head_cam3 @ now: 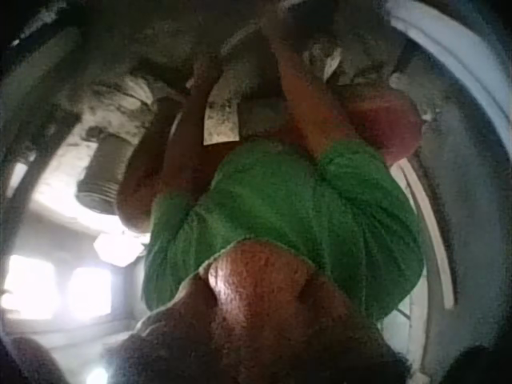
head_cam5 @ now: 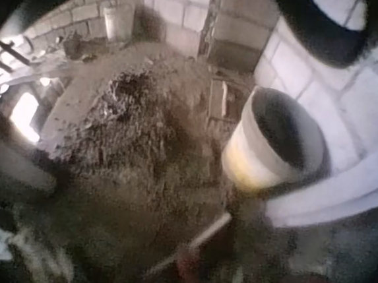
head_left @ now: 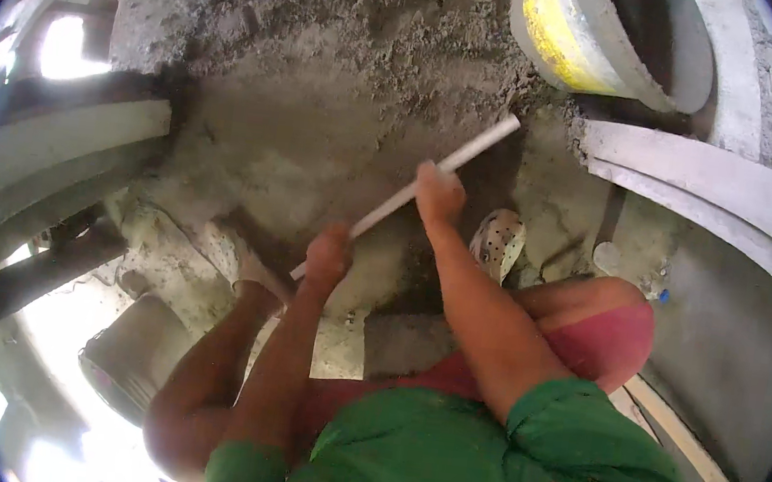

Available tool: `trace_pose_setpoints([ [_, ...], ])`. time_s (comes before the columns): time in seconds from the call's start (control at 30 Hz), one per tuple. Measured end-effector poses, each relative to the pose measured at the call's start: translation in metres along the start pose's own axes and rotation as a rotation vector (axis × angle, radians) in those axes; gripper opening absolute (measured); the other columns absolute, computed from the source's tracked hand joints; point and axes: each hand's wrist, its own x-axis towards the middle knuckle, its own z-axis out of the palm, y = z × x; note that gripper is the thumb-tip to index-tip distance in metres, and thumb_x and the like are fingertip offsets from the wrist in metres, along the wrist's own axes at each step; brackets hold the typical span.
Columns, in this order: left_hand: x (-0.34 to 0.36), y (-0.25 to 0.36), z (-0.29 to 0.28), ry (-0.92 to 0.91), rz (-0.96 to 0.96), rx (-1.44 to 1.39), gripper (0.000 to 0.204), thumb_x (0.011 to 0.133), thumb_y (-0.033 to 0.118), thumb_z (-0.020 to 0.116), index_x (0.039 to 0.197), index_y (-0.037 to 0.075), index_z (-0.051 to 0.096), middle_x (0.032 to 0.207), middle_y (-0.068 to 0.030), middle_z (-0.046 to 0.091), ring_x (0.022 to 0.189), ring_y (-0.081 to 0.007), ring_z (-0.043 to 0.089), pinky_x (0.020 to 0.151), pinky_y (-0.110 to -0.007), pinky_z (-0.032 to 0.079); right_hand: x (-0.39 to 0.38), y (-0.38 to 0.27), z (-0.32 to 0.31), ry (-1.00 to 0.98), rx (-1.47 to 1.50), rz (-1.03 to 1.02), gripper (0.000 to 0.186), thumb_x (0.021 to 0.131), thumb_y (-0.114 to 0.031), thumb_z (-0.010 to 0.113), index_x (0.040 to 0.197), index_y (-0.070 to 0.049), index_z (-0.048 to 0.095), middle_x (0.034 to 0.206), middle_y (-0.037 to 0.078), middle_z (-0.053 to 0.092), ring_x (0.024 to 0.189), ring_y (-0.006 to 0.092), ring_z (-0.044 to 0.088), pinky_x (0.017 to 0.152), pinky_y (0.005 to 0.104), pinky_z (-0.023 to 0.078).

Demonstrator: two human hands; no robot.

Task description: The person levels wet concrete on the ground using a wooden board, then smooths the surface with a trowel and applies water from a bottle.

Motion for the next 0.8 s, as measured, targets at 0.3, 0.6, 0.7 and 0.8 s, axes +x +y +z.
trace_pose_setpoints([
  [0.3, -0.062, -0.066, -0.002, 0.385, -0.443, -0.366, 0.034, 0.083, 0.019, 0.061, 0.107, -0.003, 0.053, 0.104, -0.0267, 0.055, 0.094, -0.0471, 0.055, 0.079, -0.052, 0.046, -0.043, -0.165, 0.102, -0.317, 0.099, -0.374, 0.035, 0.076, -0.034, 0.062, 0.080, 0.000, 0.071, 0.082, 0.026, 0.067, 0.083, 0.0430, 0.066, 0.077, 0.0477, 0.054],
  [0.6, -0.037, 0.010, 0.018, 0.298, -0.290, 0.136, 0.036, 0.077, 0.012, 0.061, 0.110, -0.002, 0.052, 0.105, -0.0245, 0.054, 0.095, -0.0448, 0.054, 0.080, -0.050, 0.046, -0.010, -0.132, 0.082, -0.439, -0.060, -0.324, 0.035, 0.073, -0.033, 0.059, 0.083, -0.002, 0.073, 0.087, 0.023, 0.068, 0.085, 0.0410, 0.067, 0.076, 0.0473, 0.053],
  [0.7, -0.021, 0.035, 0.062, 0.101, -0.376, -0.207, 0.037, 0.079, 0.012, 0.060, 0.113, 0.000, 0.052, 0.104, -0.0212, 0.054, 0.094, -0.0410, 0.055, 0.081, -0.048, 0.047, 0.020, -0.079, 0.053, -0.282, -0.095, -0.418, 0.030, 0.076, -0.035, 0.060, 0.081, -0.007, 0.071, 0.086, 0.017, 0.069, 0.082, 0.0399, 0.066, 0.073, 0.0479, 0.053],
  [0.8, 0.002, 0.093, 0.059, -0.198, -0.475, -0.172, 0.035, 0.083, 0.015, 0.061, 0.115, 0.002, 0.052, 0.108, -0.0192, 0.054, 0.099, -0.0367, 0.057, 0.084, -0.047, 0.048, 0.036, -0.035, 0.007, -0.182, -0.135, -0.266, 0.035, 0.080, -0.037, 0.062, 0.083, -0.004, 0.069, 0.086, 0.020, 0.068, 0.084, 0.0409, 0.065, 0.074, 0.0485, 0.052],
])
